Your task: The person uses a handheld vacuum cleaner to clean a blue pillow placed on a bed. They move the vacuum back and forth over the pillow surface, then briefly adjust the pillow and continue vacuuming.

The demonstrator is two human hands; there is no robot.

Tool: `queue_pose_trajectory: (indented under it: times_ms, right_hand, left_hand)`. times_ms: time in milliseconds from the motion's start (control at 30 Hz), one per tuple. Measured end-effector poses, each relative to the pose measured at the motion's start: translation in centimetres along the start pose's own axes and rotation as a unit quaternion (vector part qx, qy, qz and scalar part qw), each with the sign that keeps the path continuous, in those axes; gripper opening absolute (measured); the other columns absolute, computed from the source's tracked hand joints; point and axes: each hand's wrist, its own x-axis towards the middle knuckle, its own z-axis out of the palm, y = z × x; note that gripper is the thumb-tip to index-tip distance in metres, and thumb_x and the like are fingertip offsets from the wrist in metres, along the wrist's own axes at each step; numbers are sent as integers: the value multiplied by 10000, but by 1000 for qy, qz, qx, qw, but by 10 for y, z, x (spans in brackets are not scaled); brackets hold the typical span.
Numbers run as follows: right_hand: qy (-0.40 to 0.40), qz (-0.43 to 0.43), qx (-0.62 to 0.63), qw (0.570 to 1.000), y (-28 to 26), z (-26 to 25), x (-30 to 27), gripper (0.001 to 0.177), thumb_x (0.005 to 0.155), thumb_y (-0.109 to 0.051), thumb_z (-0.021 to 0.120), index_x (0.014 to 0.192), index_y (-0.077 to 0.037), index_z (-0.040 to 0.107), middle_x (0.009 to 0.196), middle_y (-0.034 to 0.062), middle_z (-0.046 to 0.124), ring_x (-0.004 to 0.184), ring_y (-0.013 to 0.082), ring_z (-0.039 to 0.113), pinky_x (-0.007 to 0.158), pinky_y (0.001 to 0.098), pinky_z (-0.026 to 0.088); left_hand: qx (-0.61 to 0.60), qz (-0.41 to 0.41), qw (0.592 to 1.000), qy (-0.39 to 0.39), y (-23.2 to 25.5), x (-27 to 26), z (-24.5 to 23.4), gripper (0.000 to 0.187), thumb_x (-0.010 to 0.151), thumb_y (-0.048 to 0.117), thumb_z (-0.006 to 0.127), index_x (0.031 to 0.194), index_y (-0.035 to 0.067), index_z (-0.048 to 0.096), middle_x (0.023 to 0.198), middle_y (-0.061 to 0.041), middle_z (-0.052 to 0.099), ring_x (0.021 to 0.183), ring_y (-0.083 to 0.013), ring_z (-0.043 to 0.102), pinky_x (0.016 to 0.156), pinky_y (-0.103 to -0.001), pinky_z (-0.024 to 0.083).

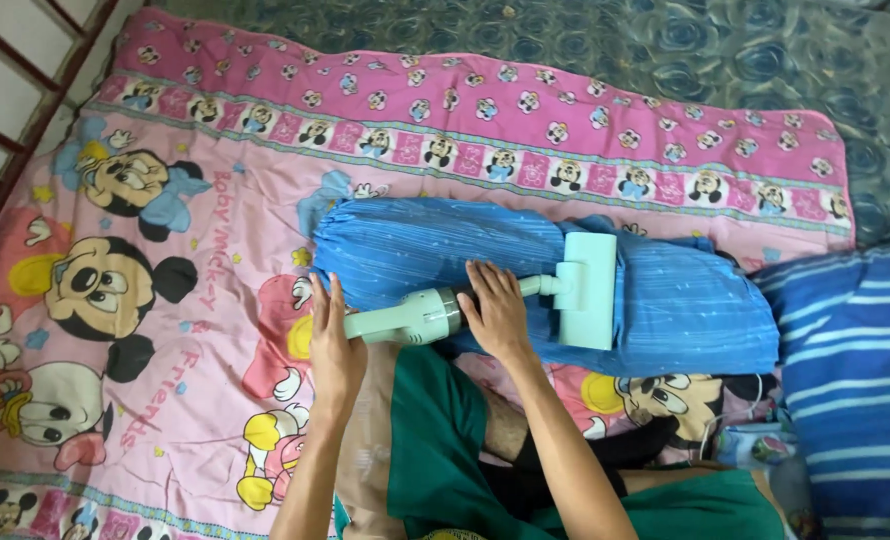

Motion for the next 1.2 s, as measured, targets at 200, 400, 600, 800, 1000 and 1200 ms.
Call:
queue_pose_trajectory:
  times_ms: [200,400,600,800,1000,1200]
  right_hand:
    - [-13,44,-1,999,33,-27,-17,587,1085,-525,353,1472,-127,545,1387,109,602,1356,272,507,1165,463,307]
    - [40,25,-60,997,84,-33,-40,555,1071,-518,390,1394,-128,617,1306,97,654,1290,257,567,1138,455,343]
    - [67,52,-71,994,120,-60,-59,509,1059,-482,431,1347,-132,663,1295,90,681,1282,249,582,1147,444,345]
    - [89,58,-75,992,119,-58,-55,504,1057,-481,455,1313,-112,684,1273,86,691,1259,237,593,1138,427,357]
    - [85,73,-94,989,108,-56,-52,534,1057,-517,445,1320,-116,678,1290,84,680,1278,240,570,1148,437,343]
    - [76,52,-115,989,88,-46,-41,544,1015,-514,499,1370,-126,640,1329,101,652,1285,260,563,1113,460,364]
  left_hand:
    - [22,-7,998,-51,46,-8,18,941,769,-66,542,1622,223,268,1643,-162,289,1348,-463,451,1020,-616,442]
    - [14,16,994,-110,106,-17,20,992,705,-141,550,1606,160,264,1610,-235,315,1017,-598,592,721,-675,528]
    - [-12,22,990,-142,118,-26,64,981,742,-159,488,1628,195,256,1610,-201,347,1043,-520,628,705,-512,585]
    - [-3,28,990,-138,106,-15,77,978,754,-160,505,1627,206,261,1618,-176,348,955,-512,656,574,-450,561]
    - [26,49,992,-117,102,-6,66,938,736,-163,557,1600,111,314,1536,-258,440,990,-532,648,551,-482,565]
    - [9,61,992,-109,55,-9,76,1051,695,-141,582,1638,146,219,1677,-217,141,1504,-468,132,1187,-593,127]
